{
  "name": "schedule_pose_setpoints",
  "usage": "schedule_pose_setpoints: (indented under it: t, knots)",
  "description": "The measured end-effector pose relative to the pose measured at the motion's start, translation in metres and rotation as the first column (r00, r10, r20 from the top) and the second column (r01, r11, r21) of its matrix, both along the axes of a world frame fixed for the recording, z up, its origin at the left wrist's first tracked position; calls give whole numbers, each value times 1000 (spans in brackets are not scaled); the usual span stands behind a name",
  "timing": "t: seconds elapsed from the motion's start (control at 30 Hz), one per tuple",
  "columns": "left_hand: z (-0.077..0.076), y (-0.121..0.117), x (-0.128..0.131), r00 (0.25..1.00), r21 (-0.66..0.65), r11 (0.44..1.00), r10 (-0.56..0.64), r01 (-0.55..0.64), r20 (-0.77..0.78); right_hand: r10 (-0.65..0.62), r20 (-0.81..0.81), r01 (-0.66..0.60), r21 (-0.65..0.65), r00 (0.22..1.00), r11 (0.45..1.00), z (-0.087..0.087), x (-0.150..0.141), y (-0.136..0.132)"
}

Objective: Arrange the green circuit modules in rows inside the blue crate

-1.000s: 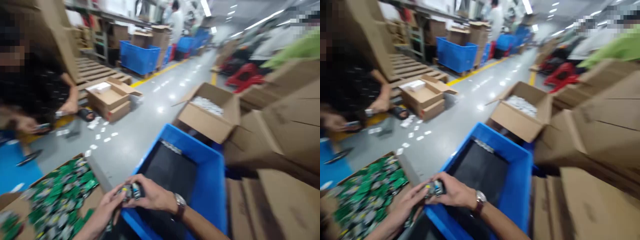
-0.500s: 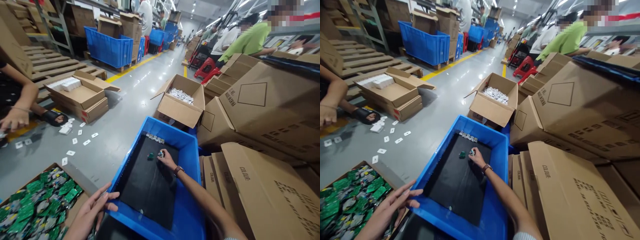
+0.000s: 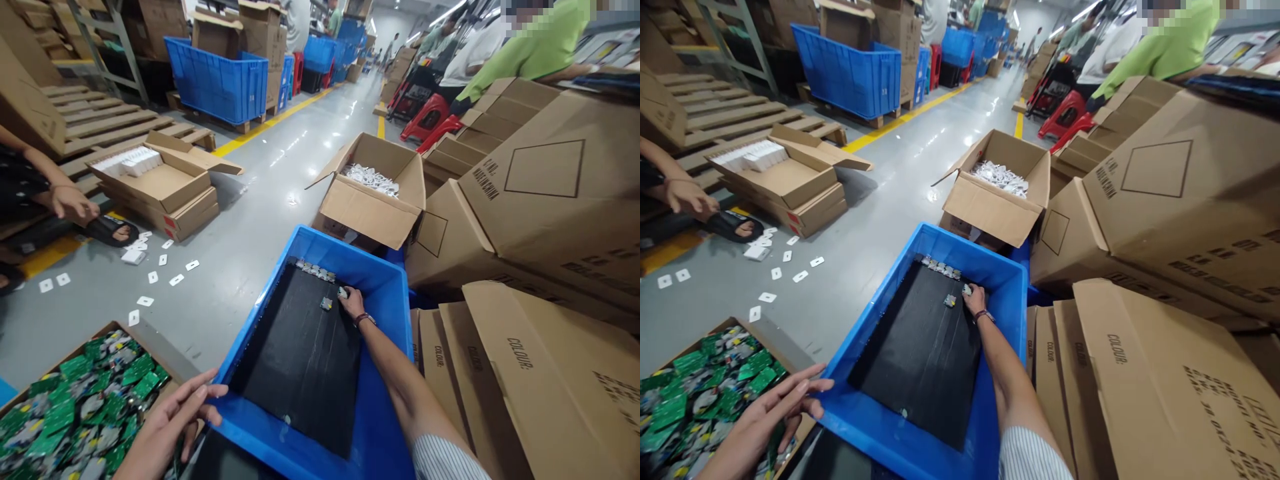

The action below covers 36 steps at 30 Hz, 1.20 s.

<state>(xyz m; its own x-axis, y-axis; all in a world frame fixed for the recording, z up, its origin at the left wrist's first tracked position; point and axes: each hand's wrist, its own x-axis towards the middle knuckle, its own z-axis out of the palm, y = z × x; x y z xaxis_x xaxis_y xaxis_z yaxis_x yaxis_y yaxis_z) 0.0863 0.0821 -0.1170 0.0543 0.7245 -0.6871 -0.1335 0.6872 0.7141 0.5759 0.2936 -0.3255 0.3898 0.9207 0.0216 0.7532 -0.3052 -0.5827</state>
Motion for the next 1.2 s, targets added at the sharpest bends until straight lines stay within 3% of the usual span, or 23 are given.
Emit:
schedule_pose_setpoints:
  t: [0.13, 0.33, 0.4, 0.47, 0.53, 0.6, 0.67, 0.73, 0.87, 1.07, 1.2]
  knots:
    - [1, 0, -3, 1000, -42, 999, -3, 4, 26, -60, -29, 61, 62, 998, 996, -10, 0, 13]
    - [11, 1, 6, 980, -69, 980, 192, -189, 46, -70, -72, 80, 148, 995, 986, -7, -13, 18]
    - [14, 4, 8, 943, -106, 941, 329, -322, 56, 14, -19, -11, 163, 1000, 987, -3, -20, 6]
    - [15, 8, 7, 891, -172, 883, 450, -436, 54, 217, 57, -222, 97, 974, 970, 0, -26, -9]
    - [15, 10, 4, 855, -234, 840, 515, -490, 57, 437, 97, -434, -46, 894, 900, 2, -29, -23]
    - [12, 10, 0, 841, -262, 823, 537, -503, 72, 505, 118, -488, -147, 855, 860, 2, -26, -31]
    - [8, 8, -5, 835, -257, 823, 542, -507, 89, 412, 142, -395, -136, 900, 909, 1, -18, -34]
    - [3, 7, -10, 834, -252, 824, 544, -508, 96, 209, 137, -206, -37, 968, 978, -1, -6, -31]
    - [-6, 6, -16, 828, -277, 812, 553, -513, 88, -74, 72, 69, 70, 995, 995, -6, 13, -15]
    - [-20, 2, -30, 819, -274, 813, 560, -515, 124, -171, 18, 169, 83, 985, 982, -9, 9, 9]
    - [-29, 0, -37, 827, -279, 826, 541, -489, 150, -219, -9, 219, 127, 976, 968, -4, 1, 9]
